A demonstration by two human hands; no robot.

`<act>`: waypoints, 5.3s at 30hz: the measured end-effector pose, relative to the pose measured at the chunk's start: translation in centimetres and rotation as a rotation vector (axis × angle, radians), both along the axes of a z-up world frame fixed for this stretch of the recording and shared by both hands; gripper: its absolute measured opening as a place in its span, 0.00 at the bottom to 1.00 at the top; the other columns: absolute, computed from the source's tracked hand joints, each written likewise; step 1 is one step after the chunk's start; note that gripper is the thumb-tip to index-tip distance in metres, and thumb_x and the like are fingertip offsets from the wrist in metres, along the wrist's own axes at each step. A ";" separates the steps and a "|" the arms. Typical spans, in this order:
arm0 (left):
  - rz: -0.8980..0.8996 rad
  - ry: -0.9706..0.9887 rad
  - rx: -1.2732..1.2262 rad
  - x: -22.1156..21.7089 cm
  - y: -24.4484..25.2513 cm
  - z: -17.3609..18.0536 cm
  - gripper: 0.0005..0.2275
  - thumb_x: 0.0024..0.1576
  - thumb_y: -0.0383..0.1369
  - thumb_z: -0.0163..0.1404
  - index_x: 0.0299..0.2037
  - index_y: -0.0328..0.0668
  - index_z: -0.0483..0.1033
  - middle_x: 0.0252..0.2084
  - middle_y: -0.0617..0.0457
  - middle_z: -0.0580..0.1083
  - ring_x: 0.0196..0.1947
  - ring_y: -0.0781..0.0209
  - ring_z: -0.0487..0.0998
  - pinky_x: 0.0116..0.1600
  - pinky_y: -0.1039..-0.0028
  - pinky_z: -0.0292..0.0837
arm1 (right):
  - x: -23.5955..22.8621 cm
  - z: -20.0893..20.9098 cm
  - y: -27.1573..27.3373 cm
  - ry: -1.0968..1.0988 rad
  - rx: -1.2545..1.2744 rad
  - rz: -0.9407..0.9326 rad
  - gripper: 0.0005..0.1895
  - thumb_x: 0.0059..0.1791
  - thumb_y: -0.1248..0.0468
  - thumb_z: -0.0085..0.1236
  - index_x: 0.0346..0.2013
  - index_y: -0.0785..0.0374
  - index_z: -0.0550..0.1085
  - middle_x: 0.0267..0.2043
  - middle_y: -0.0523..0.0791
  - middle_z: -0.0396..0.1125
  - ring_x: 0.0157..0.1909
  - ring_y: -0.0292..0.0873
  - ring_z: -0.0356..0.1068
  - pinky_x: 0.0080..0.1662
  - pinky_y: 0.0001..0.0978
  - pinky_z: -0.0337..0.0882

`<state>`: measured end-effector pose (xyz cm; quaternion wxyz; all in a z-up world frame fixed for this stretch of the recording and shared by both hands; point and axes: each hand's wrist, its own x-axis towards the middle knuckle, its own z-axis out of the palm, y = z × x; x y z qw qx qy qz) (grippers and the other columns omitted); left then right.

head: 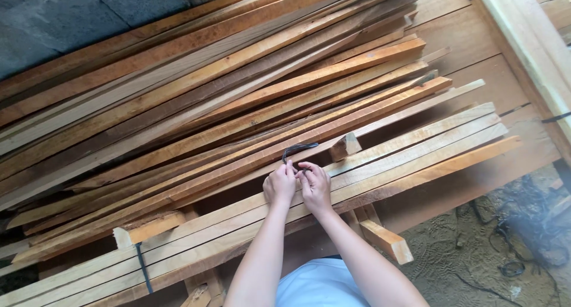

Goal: Bundling multiple thin wooden strips together using black elastic ties.

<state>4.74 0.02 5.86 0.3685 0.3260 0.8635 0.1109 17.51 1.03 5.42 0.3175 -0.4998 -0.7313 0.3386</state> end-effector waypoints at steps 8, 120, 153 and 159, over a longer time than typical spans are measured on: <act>0.116 -0.073 0.093 -0.2 -0.3 0.6 0.20 0.63 0.54 0.38 0.29 0.68 0.83 0.30 0.60 0.81 0.44 0.49 0.83 0.50 0.60 0.77 | 2.3 0.1 -2.0 -0.080 0.203 0.171 0.08 0.51 0.59 0.59 0.27 0.52 0.77 0.46 0.37 0.72 0.55 0.47 0.70 0.58 0.46 0.66; -0.350 0.220 0.499 -0.4 -0.2 -3.2 0.10 0.61 0.45 0.48 0.33 0.60 0.80 0.28 0.59 0.80 0.31 0.50 0.83 0.35 0.60 0.78 | 0.8 -1.7 -2.6 -0.296 0.322 0.022 0.05 0.50 0.57 0.62 0.32 0.52 0.78 0.51 0.38 0.72 0.60 0.48 0.70 0.63 0.51 0.65; -0.190 -0.224 0.069 -1.5 0.6 -0.3 0.12 0.59 0.49 0.46 0.35 0.62 0.82 0.26 0.66 0.80 0.43 0.51 0.83 0.47 0.58 0.77 | 0.3 0.7 -1.3 0.014 -0.219 -0.155 0.16 0.58 0.61 0.50 0.26 0.52 0.76 0.32 0.36 0.75 0.43 0.43 0.75 0.51 0.35 0.65; -0.228 -0.166 0.020 -1.3 0.7 -1.3 0.14 0.59 0.51 0.44 0.36 0.64 0.83 0.22 0.69 0.79 0.42 0.57 0.84 0.49 0.63 0.76 | 1.0 0.3 -1.0 0.070 -0.325 -0.100 0.18 0.57 0.59 0.50 0.23 0.53 0.77 0.26 0.38 0.76 0.40 0.46 0.77 0.52 0.35 0.66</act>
